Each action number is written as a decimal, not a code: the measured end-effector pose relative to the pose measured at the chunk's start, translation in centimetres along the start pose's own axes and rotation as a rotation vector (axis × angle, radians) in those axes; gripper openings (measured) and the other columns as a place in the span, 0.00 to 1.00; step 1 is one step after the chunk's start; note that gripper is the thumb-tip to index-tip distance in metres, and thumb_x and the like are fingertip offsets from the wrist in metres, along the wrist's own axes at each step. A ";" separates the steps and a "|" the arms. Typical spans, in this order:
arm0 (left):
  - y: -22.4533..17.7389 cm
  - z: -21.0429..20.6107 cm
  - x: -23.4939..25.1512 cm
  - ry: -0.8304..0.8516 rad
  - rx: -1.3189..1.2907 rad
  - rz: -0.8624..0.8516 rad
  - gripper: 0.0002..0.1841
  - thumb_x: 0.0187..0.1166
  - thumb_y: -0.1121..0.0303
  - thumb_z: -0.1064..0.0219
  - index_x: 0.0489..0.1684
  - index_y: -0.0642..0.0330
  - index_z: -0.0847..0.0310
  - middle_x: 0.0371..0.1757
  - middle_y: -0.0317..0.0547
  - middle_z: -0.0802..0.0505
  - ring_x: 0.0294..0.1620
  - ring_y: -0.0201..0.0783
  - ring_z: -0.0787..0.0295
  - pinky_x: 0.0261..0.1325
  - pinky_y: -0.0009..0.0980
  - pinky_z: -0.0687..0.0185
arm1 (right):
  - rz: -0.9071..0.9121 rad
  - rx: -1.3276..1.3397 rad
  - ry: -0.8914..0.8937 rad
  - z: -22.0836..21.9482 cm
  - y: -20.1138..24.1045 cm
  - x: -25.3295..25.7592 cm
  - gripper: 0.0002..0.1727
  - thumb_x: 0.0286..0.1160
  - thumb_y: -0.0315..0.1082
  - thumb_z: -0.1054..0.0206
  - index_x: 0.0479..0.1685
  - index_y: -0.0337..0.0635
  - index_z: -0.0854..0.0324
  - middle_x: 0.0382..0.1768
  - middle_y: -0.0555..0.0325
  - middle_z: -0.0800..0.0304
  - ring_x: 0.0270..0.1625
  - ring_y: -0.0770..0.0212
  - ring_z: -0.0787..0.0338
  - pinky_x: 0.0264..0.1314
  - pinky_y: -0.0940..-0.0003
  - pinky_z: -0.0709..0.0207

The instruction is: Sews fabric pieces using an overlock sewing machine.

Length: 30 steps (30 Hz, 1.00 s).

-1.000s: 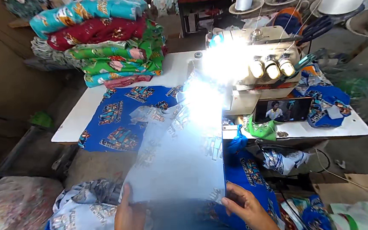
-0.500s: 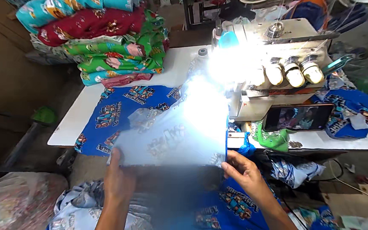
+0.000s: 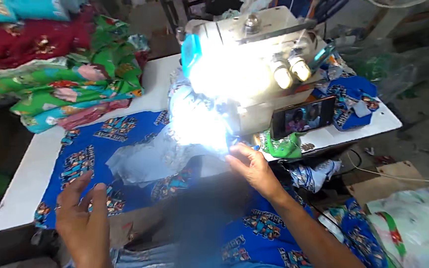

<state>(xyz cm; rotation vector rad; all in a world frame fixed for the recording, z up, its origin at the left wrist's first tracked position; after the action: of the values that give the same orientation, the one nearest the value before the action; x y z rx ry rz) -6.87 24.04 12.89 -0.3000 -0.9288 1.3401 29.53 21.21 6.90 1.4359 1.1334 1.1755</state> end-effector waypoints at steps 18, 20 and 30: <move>-18.0 -14.1 1.7 0.294 0.047 -0.571 0.16 0.87 0.61 0.38 0.60 0.59 0.08 0.70 0.54 0.11 0.76 0.53 0.19 0.82 0.48 0.31 | 0.003 0.120 -0.138 0.3 0.5 -1.5 0.18 0.77 0.22 0.33 0.65 0.38 0.19 0.38 0.56 0.09 0.35 0.65 0.07 0.42 0.71 0.09; -18.7 -14.0 1.7 0.275 0.073 -0.574 0.16 0.86 0.64 0.38 0.61 0.61 0.09 0.69 0.55 0.10 0.74 0.53 0.17 0.80 0.48 0.29 | 0.058 0.092 -0.158 0.4 0.8 -1.7 0.22 0.75 0.22 0.32 0.69 0.40 0.22 0.37 0.56 0.11 0.34 0.65 0.07 0.40 0.71 0.09; -18.3 -17.1 2.8 0.429 0.276 -0.612 0.29 0.92 0.55 0.53 0.84 0.67 0.29 0.85 0.54 0.24 0.89 0.54 0.35 0.92 0.53 0.53 | 0.253 -0.212 -0.217 0.2 2.6 -1.9 0.14 0.76 0.31 0.30 0.59 0.39 0.15 0.38 0.61 0.11 0.32 0.75 0.14 0.37 0.81 0.16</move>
<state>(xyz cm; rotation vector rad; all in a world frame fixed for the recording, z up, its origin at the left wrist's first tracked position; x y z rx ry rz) 17.98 27.28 15.61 -0.0693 -0.4111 0.7758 29.73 18.96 9.21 1.5276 0.6715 1.2375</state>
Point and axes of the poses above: each hand's wrist, its own x-axis towards the middle knuckle, its own z-axis out of the back of the hand, y = z × x, the point moved 10 cm from there along x, towards the middle knuckle
